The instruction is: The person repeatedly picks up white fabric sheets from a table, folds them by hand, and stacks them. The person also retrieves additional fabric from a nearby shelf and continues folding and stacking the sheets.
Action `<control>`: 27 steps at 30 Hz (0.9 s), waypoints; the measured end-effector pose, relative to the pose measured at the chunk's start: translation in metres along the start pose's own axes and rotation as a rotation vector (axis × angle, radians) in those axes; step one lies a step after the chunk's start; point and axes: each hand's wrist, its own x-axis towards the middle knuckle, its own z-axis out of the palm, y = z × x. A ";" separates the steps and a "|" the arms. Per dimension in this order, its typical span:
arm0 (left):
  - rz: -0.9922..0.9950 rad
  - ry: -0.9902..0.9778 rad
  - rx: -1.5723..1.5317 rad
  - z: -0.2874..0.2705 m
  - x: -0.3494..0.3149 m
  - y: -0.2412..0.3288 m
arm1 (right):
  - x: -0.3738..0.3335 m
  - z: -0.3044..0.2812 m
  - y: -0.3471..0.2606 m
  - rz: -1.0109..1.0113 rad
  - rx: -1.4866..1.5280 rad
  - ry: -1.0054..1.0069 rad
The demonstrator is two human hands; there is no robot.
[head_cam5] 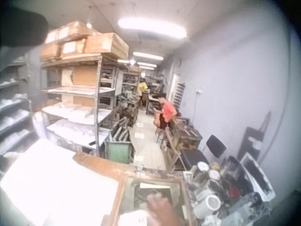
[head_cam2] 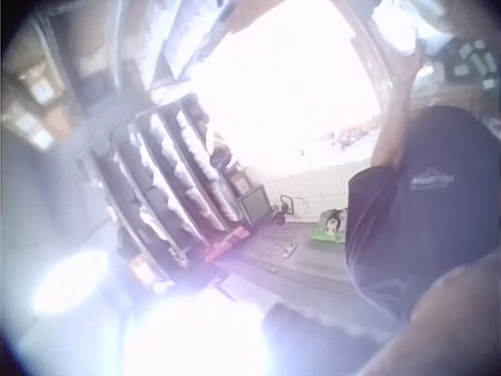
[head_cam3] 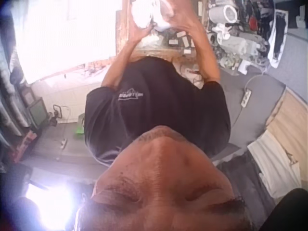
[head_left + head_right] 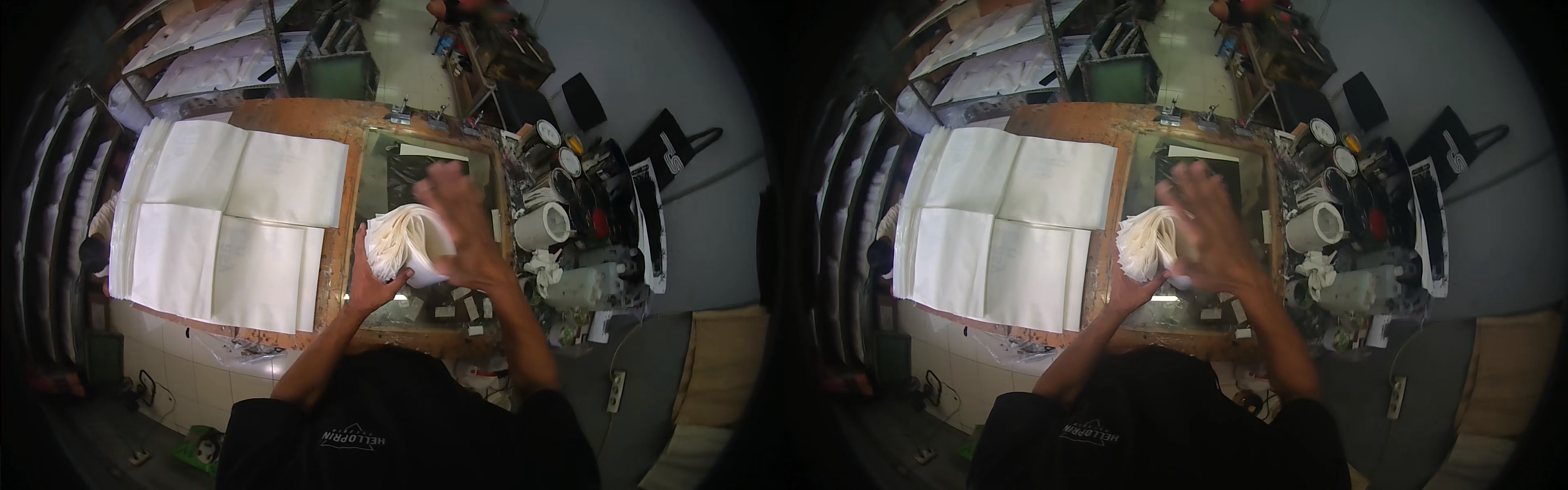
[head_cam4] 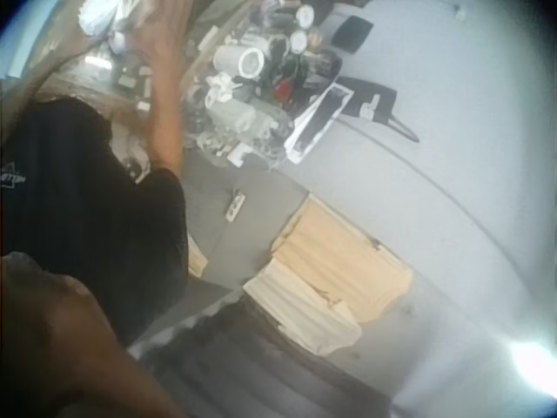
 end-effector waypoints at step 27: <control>0.086 0.016 0.180 0.008 -0.013 -0.019 | 0.017 -0.004 -0.008 0.057 0.169 0.115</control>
